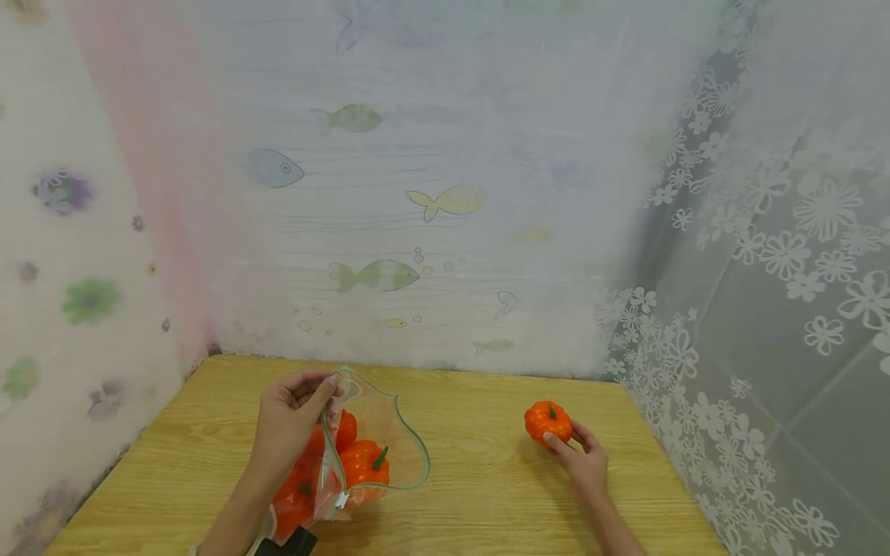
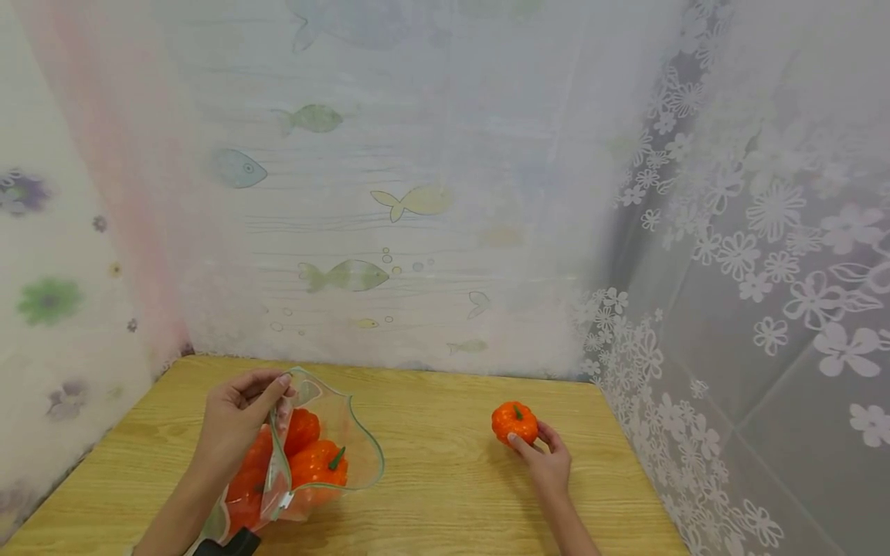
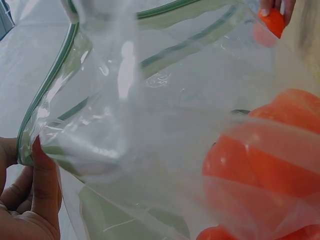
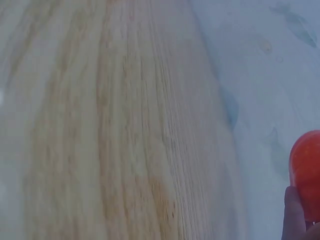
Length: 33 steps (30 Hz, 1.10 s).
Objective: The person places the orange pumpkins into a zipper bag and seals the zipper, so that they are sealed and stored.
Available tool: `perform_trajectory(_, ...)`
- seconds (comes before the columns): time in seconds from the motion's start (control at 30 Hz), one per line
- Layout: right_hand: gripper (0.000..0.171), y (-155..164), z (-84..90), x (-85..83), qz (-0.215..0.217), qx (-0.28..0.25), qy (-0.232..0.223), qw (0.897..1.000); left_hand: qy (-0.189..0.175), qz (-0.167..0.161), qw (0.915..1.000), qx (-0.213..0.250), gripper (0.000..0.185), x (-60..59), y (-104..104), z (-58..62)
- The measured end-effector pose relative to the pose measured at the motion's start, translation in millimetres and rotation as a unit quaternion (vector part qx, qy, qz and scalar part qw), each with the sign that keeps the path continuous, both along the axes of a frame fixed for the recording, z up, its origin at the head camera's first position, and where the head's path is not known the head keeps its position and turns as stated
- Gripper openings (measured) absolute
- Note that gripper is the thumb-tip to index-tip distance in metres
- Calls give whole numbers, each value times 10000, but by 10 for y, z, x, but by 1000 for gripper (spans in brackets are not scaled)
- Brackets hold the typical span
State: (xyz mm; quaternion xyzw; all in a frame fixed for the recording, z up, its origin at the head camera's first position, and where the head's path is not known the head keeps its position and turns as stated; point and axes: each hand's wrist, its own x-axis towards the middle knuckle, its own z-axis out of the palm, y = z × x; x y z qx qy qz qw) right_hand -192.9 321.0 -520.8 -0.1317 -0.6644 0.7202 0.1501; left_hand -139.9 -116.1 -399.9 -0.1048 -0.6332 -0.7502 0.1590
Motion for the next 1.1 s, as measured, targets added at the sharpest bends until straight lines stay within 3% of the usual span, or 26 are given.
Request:
perform_trajectory(0.5,72,-463,62,317,600,197,-305,9975,60,-51,10000,33,33,-82,-48,-45)
perform_trajectory(0.8,70,-744,93,568,1175,-167,-295,9925,120,-57,9999,59,32,-98,-61,-67)
perform_trajectory(0.97,69,-951,127,601,1196,-297,-122,9923,130,-166,9998,64,33,-240,-132,-78)
perform_trajectory(1.1,59,-1119,171,622,1274,-436,292,9905,113,-219,9997,27,33,-351,-187,-80)
